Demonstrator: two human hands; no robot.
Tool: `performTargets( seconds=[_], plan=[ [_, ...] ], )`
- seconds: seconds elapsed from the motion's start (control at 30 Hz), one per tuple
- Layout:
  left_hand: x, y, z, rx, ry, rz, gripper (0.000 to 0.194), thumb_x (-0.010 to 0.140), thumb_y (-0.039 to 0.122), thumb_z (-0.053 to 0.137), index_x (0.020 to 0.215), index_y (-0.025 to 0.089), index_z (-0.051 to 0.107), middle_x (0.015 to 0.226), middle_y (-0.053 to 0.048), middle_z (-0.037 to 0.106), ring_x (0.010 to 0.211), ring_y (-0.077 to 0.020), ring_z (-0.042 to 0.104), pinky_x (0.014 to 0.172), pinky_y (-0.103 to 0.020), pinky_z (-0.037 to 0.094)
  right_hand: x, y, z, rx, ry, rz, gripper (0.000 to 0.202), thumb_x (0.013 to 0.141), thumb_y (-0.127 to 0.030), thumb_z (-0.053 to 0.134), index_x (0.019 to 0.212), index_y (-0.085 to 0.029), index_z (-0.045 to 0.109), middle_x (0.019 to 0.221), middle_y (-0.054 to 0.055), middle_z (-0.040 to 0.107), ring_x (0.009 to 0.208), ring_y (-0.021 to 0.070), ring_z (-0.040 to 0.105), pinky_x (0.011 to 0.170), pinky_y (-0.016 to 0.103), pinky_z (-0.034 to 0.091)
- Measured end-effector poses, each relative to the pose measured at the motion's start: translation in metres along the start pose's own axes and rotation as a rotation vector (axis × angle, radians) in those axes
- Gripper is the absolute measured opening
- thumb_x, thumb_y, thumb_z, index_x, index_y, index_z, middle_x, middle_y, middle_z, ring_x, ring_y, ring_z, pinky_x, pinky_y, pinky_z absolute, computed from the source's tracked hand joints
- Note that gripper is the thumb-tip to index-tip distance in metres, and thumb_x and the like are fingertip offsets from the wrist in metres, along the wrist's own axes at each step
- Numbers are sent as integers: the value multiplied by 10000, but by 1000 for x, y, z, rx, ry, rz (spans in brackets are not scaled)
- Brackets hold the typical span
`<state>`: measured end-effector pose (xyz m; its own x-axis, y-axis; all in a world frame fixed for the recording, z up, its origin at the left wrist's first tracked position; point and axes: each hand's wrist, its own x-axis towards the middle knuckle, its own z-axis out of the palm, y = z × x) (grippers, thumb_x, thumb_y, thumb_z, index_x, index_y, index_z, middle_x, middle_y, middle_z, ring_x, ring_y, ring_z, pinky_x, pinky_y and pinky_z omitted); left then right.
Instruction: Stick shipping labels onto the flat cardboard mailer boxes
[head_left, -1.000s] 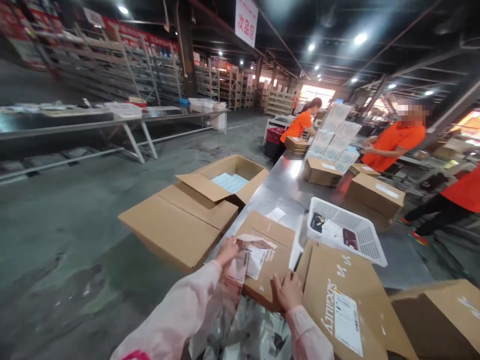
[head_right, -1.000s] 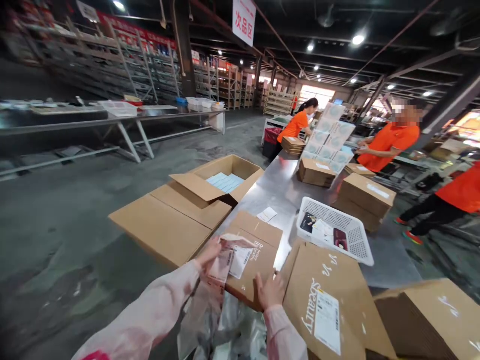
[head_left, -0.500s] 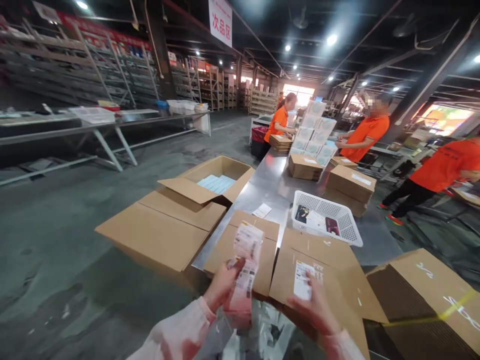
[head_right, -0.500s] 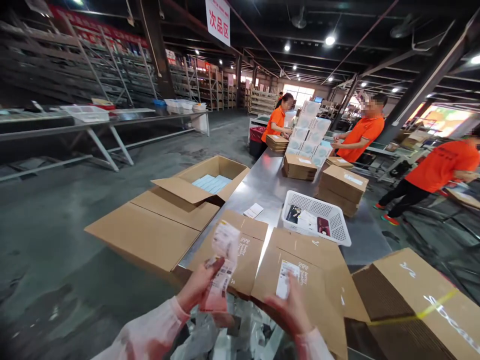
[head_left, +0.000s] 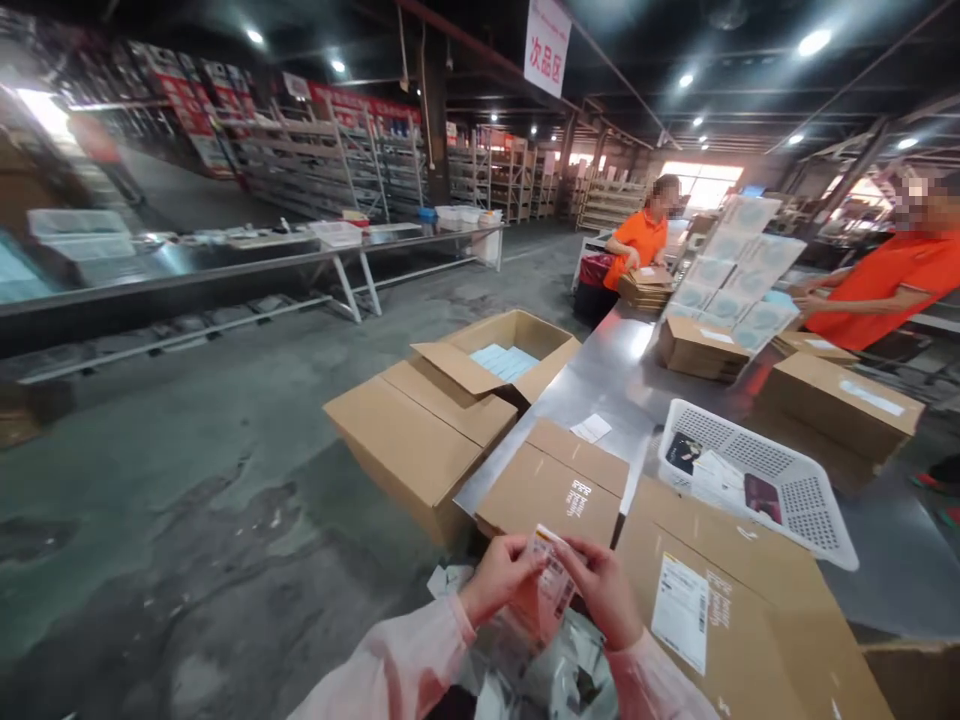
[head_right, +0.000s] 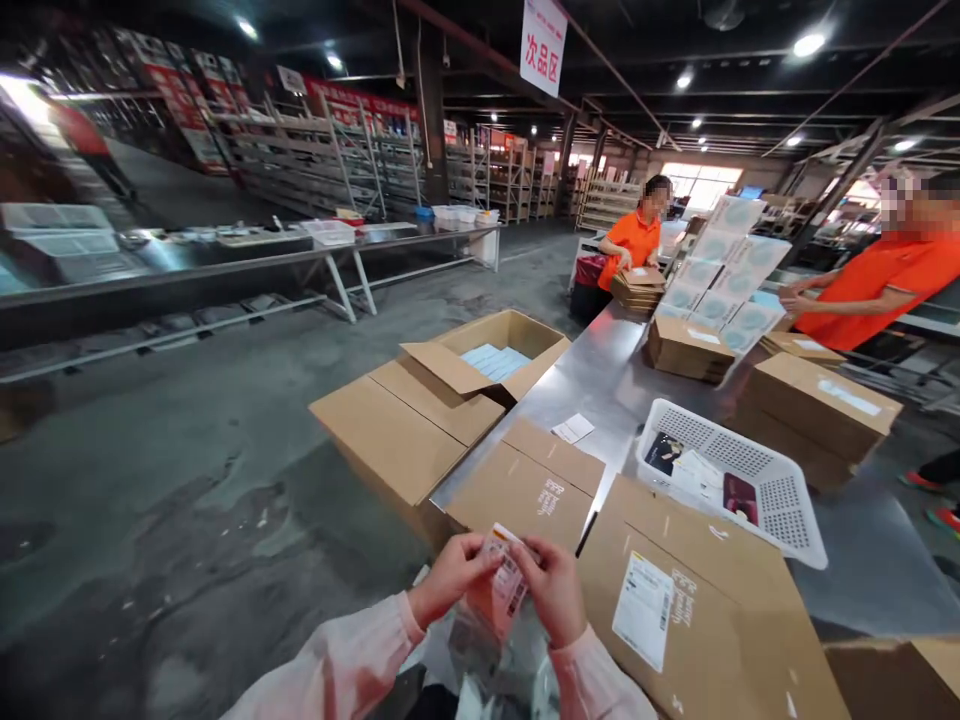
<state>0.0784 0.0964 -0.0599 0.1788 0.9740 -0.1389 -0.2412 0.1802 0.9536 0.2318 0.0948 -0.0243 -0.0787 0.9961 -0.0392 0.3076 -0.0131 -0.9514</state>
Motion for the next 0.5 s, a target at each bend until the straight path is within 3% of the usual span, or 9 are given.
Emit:
performTargets(
  seconds=[0.17,0.27,0.4,0.5],
  plan=[
    [5,-21,5,-1,285,17,468,563,559,725,500,162,484,486,52,466,511,-96,410,522,-226,338,12,7,5,-174,3,-38,362,710,-507,629,873,-207,750,879,83,750,825,280,687,750,367,532],
    [16,-33,1,-23,352,-4,496,546,527,746,469,189,391,443,80,377,473,-81,359,477,-215,302,26,24,11,-167,-4,-29,346,722,-507,616,791,-193,741,793,85,739,769,256,682,720,350,535],
    [31,-54,-15,-180,141,-148,424,471,396,825,754,139,640,663,-4,646,623,-154,563,625,-263,449,82,51,11,-409,138,-122,247,705,-428,636,674,-198,722,918,93,695,899,244,644,839,360,503],
    [25,-76,-34,-212,12,-241,491,467,385,832,849,103,705,784,-84,708,761,-235,635,772,-344,479,137,67,10,-567,245,-76,238,710,-403,632,655,-185,710,1089,127,635,1002,276,601,925,412,453]
  ],
)
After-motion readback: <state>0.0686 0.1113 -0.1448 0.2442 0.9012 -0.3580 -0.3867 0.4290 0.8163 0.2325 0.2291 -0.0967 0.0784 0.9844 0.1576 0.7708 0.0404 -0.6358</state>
